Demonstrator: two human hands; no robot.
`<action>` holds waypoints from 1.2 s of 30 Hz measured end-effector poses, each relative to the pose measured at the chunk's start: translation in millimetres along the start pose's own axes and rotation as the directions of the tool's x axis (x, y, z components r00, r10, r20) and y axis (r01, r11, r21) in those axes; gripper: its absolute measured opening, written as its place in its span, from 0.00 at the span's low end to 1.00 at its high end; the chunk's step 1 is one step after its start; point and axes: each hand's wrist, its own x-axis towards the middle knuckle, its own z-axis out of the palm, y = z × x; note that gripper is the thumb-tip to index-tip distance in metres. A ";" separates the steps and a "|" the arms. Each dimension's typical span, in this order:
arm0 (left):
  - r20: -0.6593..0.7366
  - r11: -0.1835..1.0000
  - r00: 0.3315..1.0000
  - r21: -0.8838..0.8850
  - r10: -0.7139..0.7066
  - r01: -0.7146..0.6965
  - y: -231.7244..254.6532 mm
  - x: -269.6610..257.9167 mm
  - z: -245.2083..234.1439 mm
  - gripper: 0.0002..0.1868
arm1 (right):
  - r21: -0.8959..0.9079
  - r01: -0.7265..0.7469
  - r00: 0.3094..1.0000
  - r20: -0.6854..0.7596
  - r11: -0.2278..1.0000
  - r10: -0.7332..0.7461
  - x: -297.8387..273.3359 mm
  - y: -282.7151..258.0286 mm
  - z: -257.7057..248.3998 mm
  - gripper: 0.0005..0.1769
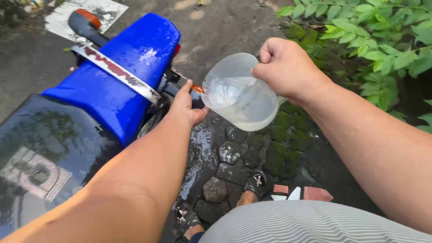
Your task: The person is washing the body of a motorcycle using a plastic cup to pour soapy water and then rubbing the surfaces with their hands.
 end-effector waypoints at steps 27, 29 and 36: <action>0.056 0.004 0.941 0.998 0.333 -0.060 36.3 -45.9 4.3 0.27 | -0.140 -0.016 0.997 -0.076 0.990 0.005 -4.9 -53.2 5.3 0.18; 0.433 -0.367 0.736 0.892 0.520 -0.266 54.6 -62.4 -0.3 0.22 | -0.073 0.068 0.995 -0.063 0.995 -0.072 13.5 -51.1 10.6 0.18; 0.675 -0.901 0.620 0.414 0.400 0.130 135.2 -66.3 37.0 0.43 | 0.797 -0.038 0.998 0.061 0.603 -0.017 84.1 11.4 42.2 0.15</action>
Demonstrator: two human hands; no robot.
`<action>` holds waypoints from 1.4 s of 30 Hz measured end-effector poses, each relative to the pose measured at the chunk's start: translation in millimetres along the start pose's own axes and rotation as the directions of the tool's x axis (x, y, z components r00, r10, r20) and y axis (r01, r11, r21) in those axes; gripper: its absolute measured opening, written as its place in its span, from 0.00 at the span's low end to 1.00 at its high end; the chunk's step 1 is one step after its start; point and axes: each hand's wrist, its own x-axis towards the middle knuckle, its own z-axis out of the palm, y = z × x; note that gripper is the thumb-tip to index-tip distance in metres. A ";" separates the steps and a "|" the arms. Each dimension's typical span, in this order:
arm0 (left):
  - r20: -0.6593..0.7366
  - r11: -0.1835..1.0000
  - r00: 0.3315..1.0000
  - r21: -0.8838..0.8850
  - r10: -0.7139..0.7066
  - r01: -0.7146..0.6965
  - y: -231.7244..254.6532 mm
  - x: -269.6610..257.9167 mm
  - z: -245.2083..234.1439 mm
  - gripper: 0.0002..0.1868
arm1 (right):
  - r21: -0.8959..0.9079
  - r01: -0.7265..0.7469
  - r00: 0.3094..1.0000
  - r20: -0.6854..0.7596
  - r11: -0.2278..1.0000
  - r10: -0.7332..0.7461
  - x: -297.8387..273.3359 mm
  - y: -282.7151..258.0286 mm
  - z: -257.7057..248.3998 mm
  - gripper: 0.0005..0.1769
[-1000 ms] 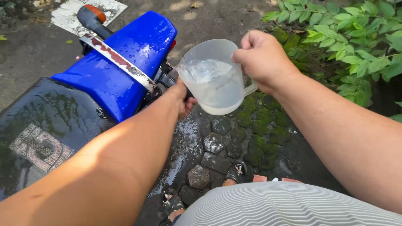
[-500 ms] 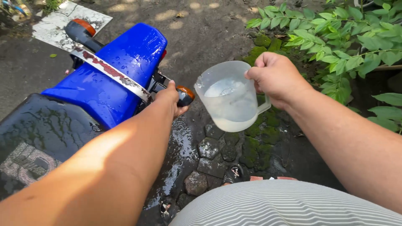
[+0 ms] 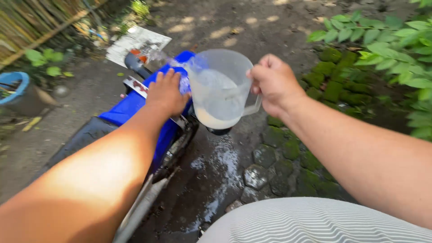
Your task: The person is washing the body of a motorcycle using a plastic cup to pour soapy water and then rubbing the surfaces with their hands.
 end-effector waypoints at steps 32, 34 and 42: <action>-0.320 0.869 0.810 -0.247 -0.492 0.430 115.1 100.1 29.9 0.34 | -0.736 0.309 0.919 0.394 0.602 0.010 213.7 -107.7 -100.8 0.20; -0.309 0.830 0.773 -0.274 -0.554 0.485 76.6 122.7 28.8 0.31 | -0.706 0.393 0.870 0.494 0.589 0.012 232.2 -106.9 -62.0 0.20; 0.211 0.693 0.683 -0.037 -0.699 0.720 33.2 148.2 4.4 0.27 | -0.375 0.028 0.760 0.611 0.927 0.224 306.9 -67.0 -37.2 0.17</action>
